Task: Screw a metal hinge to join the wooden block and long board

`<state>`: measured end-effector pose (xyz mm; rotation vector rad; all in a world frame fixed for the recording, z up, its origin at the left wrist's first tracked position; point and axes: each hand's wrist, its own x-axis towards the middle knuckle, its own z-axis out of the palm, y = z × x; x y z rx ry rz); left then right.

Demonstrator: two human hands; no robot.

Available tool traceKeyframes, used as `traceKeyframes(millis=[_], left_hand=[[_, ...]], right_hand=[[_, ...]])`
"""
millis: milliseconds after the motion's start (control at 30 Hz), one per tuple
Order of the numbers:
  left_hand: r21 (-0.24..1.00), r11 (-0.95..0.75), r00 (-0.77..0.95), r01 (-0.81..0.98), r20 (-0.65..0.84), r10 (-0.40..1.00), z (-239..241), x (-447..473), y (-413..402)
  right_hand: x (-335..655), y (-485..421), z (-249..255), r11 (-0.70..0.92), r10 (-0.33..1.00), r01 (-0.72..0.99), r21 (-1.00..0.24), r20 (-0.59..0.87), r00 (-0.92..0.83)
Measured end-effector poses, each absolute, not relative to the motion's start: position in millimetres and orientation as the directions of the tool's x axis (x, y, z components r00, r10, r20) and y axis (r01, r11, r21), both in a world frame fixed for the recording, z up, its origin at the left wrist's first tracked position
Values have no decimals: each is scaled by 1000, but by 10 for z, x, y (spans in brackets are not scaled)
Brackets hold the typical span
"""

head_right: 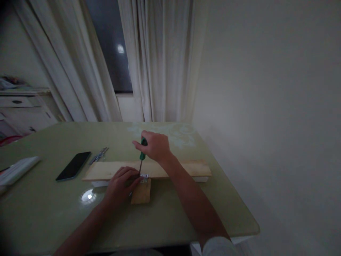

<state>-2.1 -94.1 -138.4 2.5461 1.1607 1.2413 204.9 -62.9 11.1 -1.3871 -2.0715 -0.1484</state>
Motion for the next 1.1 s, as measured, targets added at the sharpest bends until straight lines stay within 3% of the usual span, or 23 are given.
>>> traceKeyframes(millis=[67,133,233,333,433,533,700,867,967,1100], left_hand=[[381,-708,378,595,644,665,-1381,-19,-947],[385,-710,374,590,649,662,-1373,-17,-953],[371,-713,380,595,652,656,-1381,-25,-948],[324,-703,375,633,666,645,-1444,-46,-918],[285,-681,348,674,691,634,-1502,-57,-889],[303,-691,350,657,688,635,-1479,-42,-896],[369,-714,377,594,657,653,-1366,-8,-947],[378,-717,381,586,652,656,-1365,-11,-945],[376,-718,377,586,658,652,-1409,-24,-924],[382,-692,330,612,672,663,-1476,-38,-905]], right_hand=[[2067,-620,116,300,838,927,-225,527,-144],[2050,-682,134,289,845,935,-208,515,-147],[1962,-884,195,519,781,822,-235,522,-344],[1838,-1113,277,789,611,535,-301,478,-631],[1747,-1225,324,851,517,405,-335,398,-758],[1754,-1167,312,818,573,471,-331,392,-719],[1962,-898,297,703,700,622,-346,495,-516],[2082,-838,333,532,804,797,-287,467,-369],[1996,-1011,337,597,758,774,-213,468,-456],[1785,-1286,334,820,559,549,-161,430,-709]])
